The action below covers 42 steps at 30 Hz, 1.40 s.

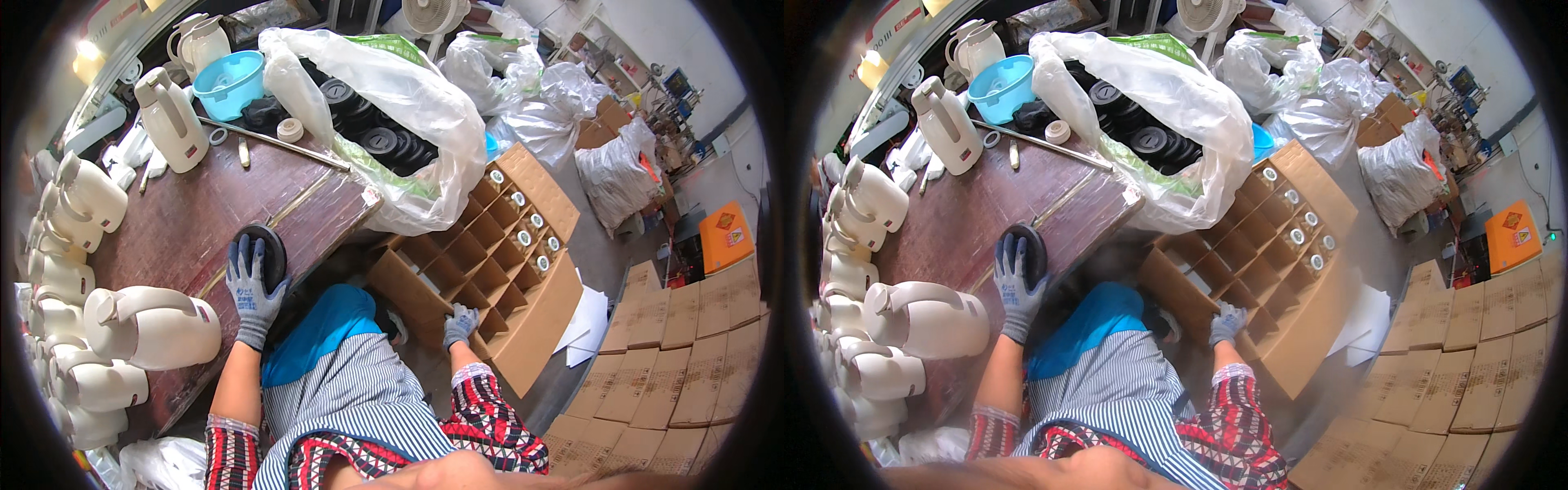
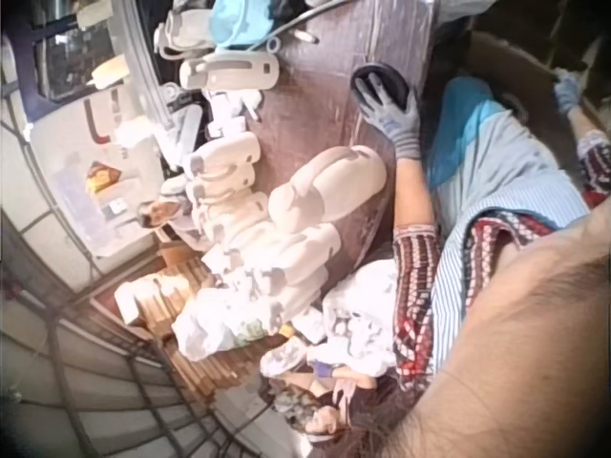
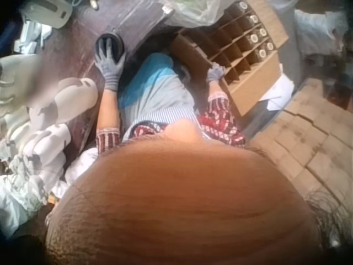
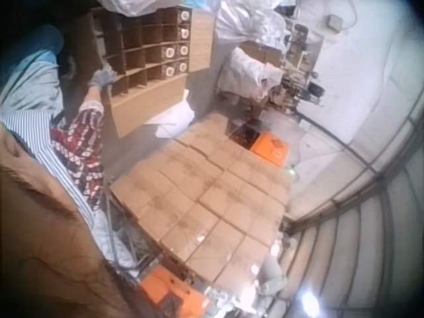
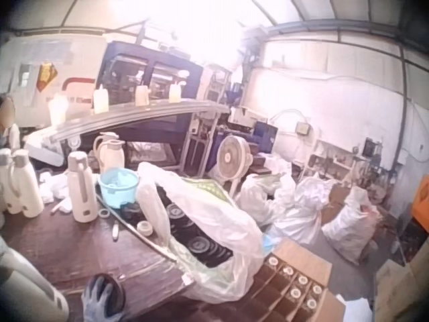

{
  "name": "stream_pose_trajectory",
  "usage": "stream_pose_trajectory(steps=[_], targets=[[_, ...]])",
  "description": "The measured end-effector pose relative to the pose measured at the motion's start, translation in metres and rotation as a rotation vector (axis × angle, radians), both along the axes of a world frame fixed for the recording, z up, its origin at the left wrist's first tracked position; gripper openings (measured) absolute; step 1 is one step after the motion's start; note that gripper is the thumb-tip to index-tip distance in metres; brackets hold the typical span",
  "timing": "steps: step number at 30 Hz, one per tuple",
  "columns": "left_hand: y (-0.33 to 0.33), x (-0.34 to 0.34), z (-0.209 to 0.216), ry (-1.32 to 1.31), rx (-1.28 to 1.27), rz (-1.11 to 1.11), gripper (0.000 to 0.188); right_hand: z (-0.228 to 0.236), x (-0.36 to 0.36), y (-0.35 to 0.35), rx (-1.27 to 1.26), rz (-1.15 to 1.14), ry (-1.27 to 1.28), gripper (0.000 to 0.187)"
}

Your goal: The person assembles white thermos flasks by inserting inner components and screwing on lids. They handle each flask one at a time, place the finished units on a table, and repeat the process with multiple flasks.

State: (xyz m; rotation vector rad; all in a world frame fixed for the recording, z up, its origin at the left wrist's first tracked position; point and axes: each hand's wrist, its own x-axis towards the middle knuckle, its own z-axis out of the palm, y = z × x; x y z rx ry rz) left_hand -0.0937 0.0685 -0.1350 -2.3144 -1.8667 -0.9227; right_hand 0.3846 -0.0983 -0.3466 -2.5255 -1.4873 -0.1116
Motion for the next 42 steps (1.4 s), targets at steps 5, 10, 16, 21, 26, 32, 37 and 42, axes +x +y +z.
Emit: stream_pose_trajectory(steps=[5, 10, 16, 21, 26, 32, 37, 42], targets=[[0.000, -0.005, 0.001, 0.018, -0.010, -0.012, 0.092, 0.001, 0.027, 0.006, 0.031, 0.011, -0.021, 0.030], [0.001, -0.002, -0.001, 0.045, -0.007, -0.016, 0.092, -0.002, 0.047, 0.004, -0.028, -0.040, 0.007, 0.031], [0.001, 0.006, -0.001, 0.040, 0.016, 0.029, 0.090, -0.006, 0.005, -0.009, -0.053, -0.022, -0.026, 0.036], [-0.001, 0.006, -0.002, 0.086, 0.011, 0.041, 0.089, -0.008, -0.049, -0.003, -0.057, -0.025, 0.026, 0.027], [0.003, 0.005, 0.000, 0.096, -0.006, 0.035, 0.087, 0.007, -0.060, -0.008, 0.037, 0.010, 0.058, 0.038], [0.014, 0.006, 0.000, 0.096, -0.009, 0.045, 0.087, 0.042, -0.099, -0.054, -0.057, 0.461, 0.386, 0.038], [0.003, 0.001, 0.009, 0.015, -0.059, 0.048, 0.089, -0.052, -0.125, -0.093, -0.766, 0.096, 1.008, 0.033], [-0.009, 0.012, 0.031, -0.030, -0.204, 0.054, 0.090, -0.028, -0.141, -0.058, -0.890, -0.081, 1.231, 0.033]])
